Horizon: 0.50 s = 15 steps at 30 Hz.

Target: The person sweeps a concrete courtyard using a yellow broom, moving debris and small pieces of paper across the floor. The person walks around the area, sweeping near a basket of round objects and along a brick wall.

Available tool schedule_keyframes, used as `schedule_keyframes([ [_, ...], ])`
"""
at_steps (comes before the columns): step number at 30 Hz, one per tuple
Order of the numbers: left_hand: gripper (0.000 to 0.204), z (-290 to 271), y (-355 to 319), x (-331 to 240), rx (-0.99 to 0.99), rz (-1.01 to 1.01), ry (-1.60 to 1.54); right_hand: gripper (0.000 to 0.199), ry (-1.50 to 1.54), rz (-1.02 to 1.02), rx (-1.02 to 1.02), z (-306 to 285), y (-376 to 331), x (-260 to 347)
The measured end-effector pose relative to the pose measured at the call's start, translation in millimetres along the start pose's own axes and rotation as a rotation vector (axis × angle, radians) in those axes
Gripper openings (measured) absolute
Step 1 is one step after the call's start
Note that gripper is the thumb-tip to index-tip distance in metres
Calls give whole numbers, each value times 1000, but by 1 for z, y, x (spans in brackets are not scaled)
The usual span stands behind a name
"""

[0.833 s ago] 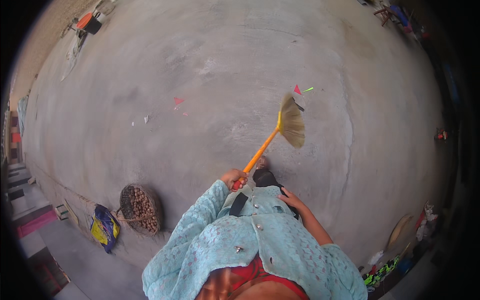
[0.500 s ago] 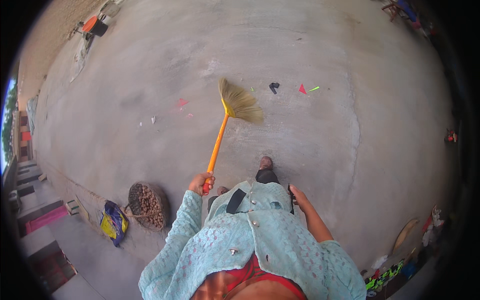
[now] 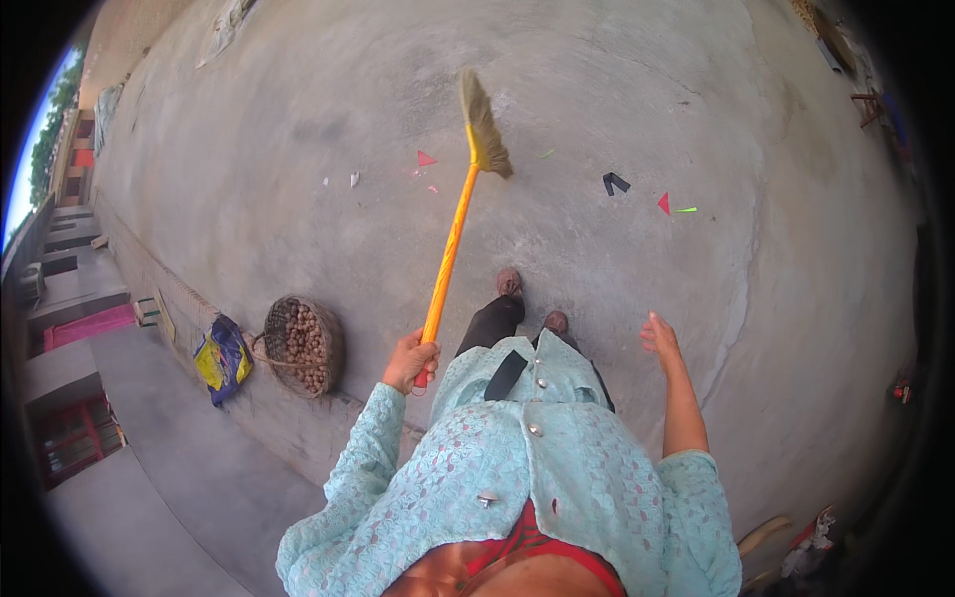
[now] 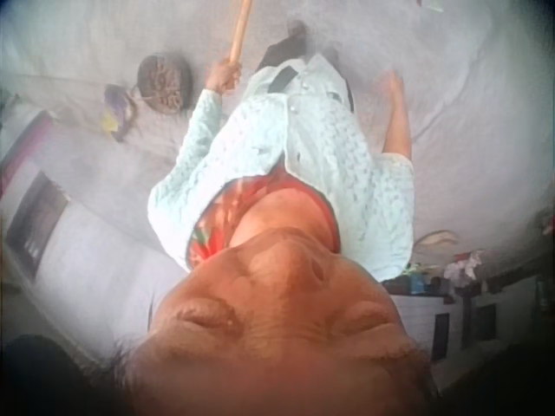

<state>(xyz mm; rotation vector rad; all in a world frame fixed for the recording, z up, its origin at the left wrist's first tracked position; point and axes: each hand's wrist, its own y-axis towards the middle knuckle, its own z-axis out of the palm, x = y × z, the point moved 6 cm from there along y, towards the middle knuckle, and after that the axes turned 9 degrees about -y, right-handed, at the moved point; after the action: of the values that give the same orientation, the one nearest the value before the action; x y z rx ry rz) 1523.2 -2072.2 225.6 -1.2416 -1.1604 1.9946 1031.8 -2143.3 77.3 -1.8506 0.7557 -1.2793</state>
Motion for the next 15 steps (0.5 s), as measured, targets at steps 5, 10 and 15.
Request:
schedule_keyframes([
  [5,30,32,23,-12,254,-103,-34,57,-87,-83,5,14,-25,102],
  [10,33,81,60,-32,555,-238,77,54,-91,10,46,14,-57,98],
  [15,19,138,107,-35,700,-307,202,55,46,167,-28,10,-76,36],
])
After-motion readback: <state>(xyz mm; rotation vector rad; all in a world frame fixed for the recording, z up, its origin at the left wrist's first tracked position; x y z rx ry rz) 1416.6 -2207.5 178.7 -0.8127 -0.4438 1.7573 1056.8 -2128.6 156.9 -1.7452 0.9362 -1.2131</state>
